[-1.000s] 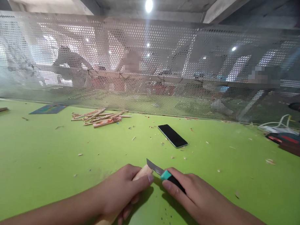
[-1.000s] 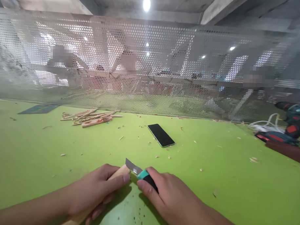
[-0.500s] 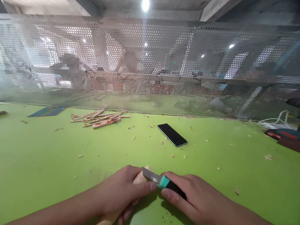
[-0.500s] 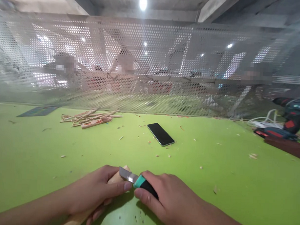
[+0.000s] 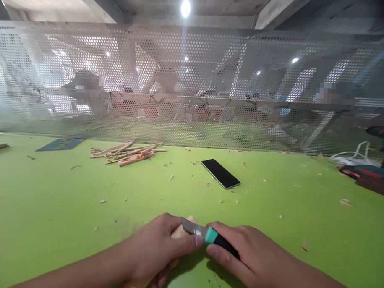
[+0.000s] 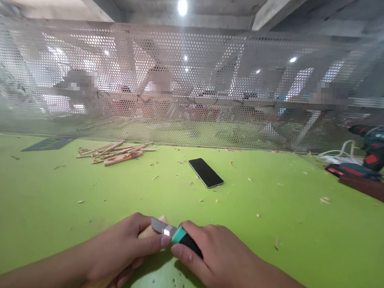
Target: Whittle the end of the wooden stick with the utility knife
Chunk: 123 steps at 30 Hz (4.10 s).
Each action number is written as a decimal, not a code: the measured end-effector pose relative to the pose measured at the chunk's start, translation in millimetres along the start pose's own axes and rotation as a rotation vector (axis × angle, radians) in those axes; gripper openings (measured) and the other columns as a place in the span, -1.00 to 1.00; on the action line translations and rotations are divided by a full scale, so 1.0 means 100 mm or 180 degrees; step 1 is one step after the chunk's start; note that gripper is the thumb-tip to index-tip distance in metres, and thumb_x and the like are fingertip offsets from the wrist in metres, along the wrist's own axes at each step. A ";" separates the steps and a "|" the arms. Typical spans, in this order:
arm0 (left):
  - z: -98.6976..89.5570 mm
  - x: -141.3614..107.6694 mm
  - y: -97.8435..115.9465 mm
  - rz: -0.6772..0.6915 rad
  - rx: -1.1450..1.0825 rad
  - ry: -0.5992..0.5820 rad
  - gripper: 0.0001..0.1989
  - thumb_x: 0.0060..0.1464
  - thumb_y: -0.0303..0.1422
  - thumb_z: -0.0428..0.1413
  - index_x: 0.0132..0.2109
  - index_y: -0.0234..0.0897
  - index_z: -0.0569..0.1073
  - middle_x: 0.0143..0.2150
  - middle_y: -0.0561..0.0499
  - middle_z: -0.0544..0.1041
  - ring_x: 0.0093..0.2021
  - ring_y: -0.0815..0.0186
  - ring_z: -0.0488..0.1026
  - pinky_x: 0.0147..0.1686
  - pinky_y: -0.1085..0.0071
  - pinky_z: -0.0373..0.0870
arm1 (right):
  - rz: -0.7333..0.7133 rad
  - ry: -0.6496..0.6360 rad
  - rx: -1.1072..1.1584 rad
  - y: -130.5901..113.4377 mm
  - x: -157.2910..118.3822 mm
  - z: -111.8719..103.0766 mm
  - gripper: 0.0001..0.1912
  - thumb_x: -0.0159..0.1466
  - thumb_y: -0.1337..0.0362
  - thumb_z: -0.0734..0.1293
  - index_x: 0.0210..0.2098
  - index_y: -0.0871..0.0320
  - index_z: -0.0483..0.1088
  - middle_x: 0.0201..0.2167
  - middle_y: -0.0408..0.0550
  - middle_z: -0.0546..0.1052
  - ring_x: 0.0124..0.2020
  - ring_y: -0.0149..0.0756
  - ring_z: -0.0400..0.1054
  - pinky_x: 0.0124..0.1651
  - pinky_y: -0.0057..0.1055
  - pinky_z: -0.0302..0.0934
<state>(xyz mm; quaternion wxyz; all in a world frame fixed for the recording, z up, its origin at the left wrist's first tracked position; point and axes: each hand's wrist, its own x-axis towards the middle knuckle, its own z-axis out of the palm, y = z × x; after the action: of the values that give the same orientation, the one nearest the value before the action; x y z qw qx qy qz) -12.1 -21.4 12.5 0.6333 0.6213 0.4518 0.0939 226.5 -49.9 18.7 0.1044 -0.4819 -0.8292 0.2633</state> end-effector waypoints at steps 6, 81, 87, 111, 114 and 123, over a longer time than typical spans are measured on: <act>0.04 0.01 0.00 -0.0027 -0.0160 0.0111 -0.51 0.21 0.14 0.11 -0.31 -0.22 0.36 -0.68 0.22 0.25 -0.76 0.43 0.25 -0.80 0.59 0.27 | 0.0268 0.0084 0.0014 0.03 0.01 0.04 -0.51 0.52 -0.15 0.08 -0.18 0.07 0.41 -0.35 -0.04 0.58 -0.37 -0.16 0.44 -0.32 -0.37 0.15; 0.02 0.03 -0.05 0.0099 -0.0137 0.0040 -0.56 0.18 0.08 0.16 -0.30 -0.23 0.40 -0.70 0.19 0.29 -0.77 0.40 0.27 -0.77 0.56 0.25 | -0.0065 -0.0012 0.0069 0.06 0.04 -0.01 -0.62 0.49 -0.05 0.22 -0.21 0.10 0.45 -0.35 -0.08 0.58 -0.37 -0.23 0.41 -0.32 -0.40 0.13; 0.04 0.01 -0.02 0.0047 -0.0072 0.0106 -0.50 0.18 0.15 0.13 -0.38 -0.20 0.31 -0.70 0.21 0.27 -0.78 0.43 0.24 -0.79 0.57 0.23 | 0.0207 0.0214 0.0115 0.06 0.05 0.01 -0.55 0.50 -0.11 0.17 -0.26 0.09 0.41 -0.40 -0.09 0.56 -0.39 -0.22 0.40 -0.36 -0.40 0.10; -0.14 0.19 -0.10 0.0768 -0.1775 0.0682 -0.55 0.30 0.03 0.11 -0.04 -0.31 0.50 -0.35 0.02 0.47 -0.44 0.37 0.44 -0.41 0.46 0.44 | 0.0648 0.0414 0.0152 0.15 0.08 0.12 -0.54 0.46 -0.19 0.12 -0.08 0.06 0.33 -0.21 0.05 0.58 -0.22 -0.02 0.47 -0.24 -0.26 0.22; -0.17 0.19 -0.11 0.0762 -0.2206 0.0364 -0.53 0.30 0.01 0.14 0.03 -0.34 0.51 -0.27 -0.03 0.51 -0.36 0.35 0.48 -0.32 0.44 0.46 | 0.0689 0.0431 0.0111 0.14 0.09 0.11 -0.57 0.46 -0.15 0.13 -0.08 0.05 0.34 -0.21 0.05 0.58 -0.21 -0.02 0.47 -0.24 -0.25 0.21; -0.20 0.23 -0.07 0.0832 -0.2513 -0.0027 -0.57 0.43 -0.17 -0.07 0.03 -0.45 0.51 -0.06 -0.28 0.59 -0.24 0.20 0.55 -0.15 0.20 0.53 | 0.0647 0.0508 0.0140 0.19 0.11 0.12 -0.53 0.47 -0.18 0.10 -0.13 0.07 0.35 -0.22 0.07 0.57 -0.22 -0.03 0.45 -0.26 -0.26 0.20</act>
<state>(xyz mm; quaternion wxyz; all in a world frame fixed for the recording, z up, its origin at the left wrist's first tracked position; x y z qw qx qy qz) -15.9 7.0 -0.2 0.8075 0.3833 0.2958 0.3369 230.1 -37.2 -3.0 0.1533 -0.5805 -0.7591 0.2516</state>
